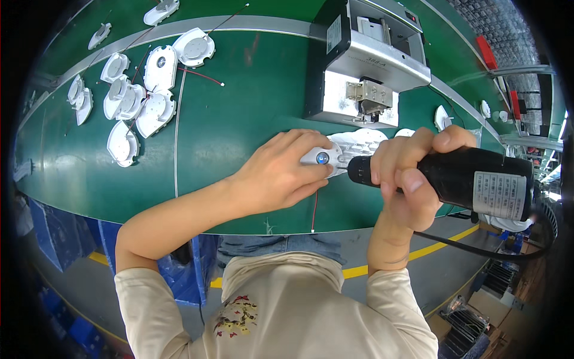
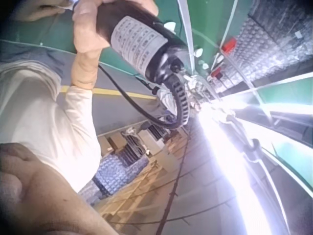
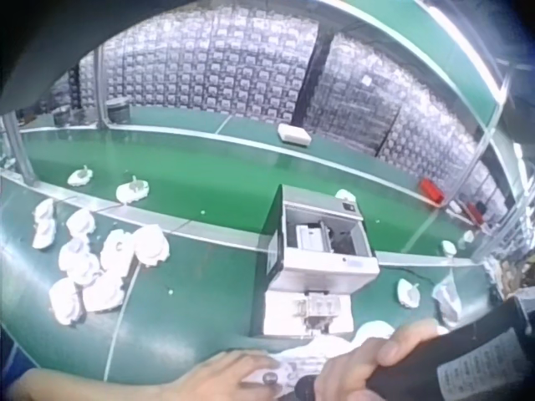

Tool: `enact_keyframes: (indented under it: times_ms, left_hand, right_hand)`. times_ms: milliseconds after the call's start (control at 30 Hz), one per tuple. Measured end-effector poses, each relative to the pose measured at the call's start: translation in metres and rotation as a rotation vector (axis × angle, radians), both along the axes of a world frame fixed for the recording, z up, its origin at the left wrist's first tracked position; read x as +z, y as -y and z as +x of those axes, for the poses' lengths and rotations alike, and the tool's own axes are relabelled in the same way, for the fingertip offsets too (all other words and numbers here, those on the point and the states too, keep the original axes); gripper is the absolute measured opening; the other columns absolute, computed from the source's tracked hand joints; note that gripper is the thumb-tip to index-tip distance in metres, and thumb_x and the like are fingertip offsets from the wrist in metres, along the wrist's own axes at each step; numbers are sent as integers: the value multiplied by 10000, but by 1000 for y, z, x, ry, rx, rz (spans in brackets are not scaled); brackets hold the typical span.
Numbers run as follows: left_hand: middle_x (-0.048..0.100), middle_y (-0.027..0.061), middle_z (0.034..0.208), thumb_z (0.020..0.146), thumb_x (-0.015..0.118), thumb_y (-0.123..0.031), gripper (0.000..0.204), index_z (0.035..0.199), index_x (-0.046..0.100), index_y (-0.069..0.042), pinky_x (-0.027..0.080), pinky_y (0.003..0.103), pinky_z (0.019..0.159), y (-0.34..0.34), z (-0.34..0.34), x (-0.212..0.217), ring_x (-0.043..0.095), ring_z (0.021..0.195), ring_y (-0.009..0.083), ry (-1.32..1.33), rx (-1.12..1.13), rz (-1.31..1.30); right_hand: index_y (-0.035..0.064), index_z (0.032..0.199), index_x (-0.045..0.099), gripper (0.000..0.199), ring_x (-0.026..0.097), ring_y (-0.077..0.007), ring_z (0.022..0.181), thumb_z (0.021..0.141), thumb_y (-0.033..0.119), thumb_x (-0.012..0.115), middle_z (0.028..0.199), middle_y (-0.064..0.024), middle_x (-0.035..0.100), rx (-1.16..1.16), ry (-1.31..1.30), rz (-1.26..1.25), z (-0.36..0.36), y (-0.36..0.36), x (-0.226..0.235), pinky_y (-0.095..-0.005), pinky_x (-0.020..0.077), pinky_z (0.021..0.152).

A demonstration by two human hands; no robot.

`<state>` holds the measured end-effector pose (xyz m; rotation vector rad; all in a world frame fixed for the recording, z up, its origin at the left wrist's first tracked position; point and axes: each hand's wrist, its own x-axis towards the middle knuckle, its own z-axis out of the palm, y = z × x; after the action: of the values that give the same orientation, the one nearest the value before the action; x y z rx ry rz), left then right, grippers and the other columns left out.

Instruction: Assemble LED light components and secure them with an electric screwdriver on a factory assembly line.

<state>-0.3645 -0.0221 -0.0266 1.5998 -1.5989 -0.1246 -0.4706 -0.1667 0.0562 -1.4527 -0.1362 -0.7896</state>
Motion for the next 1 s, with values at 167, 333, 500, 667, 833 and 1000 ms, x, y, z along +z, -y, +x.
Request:
enact_keyframes:
  times_ms: [167,333,500,667,833,1000]
  left_hand:
    - [556,116,1136,700,743,-105,224,912,678,-75,487,403,845,0,4,0,563,1061,317,-32,-38,5]
    - [540,126,1154,699,742,-93,227,917,681,-77,484,401,844,1,3,1,566,1032,325,-64,-72,-3]
    - [495,156,1209,680,720,-74,254,933,695,-79,453,399,839,-4,5,5,535,1049,320,-79,-33,47]
    - [527,119,1203,643,727,-57,310,949,684,-87,446,397,846,-11,11,31,515,1067,325,45,43,92]
    - [610,99,1122,574,765,-53,377,935,664,-88,443,384,885,-33,52,83,525,1064,323,-16,201,265]
    - [611,174,1096,678,712,-206,360,998,633,-62,446,404,873,16,148,67,551,1025,349,-83,551,236]
  right_hand:
    - [43,1081,371,422,515,-141,528,753,-45,620,654,-71,536,37,3,55,-2,-3,-5,-280,466,521]
    - [32,1063,397,427,546,-146,572,721,-44,643,652,-67,552,2,-14,9,-6,-6,-9,-256,464,558]
    - [29,931,441,283,503,-127,514,723,-5,630,622,-55,521,78,-189,-204,-1,3,-3,-268,440,508]
    - [75,1178,390,507,511,-170,505,755,15,663,643,-49,491,157,188,146,-6,7,15,-330,468,505]
    - [90,1190,389,493,471,-147,456,766,27,633,648,-40,480,132,226,142,-22,34,25,-300,436,463]
    - [69,1085,384,452,465,-144,451,731,58,665,646,-47,482,46,187,176,-20,24,18,-293,430,456]
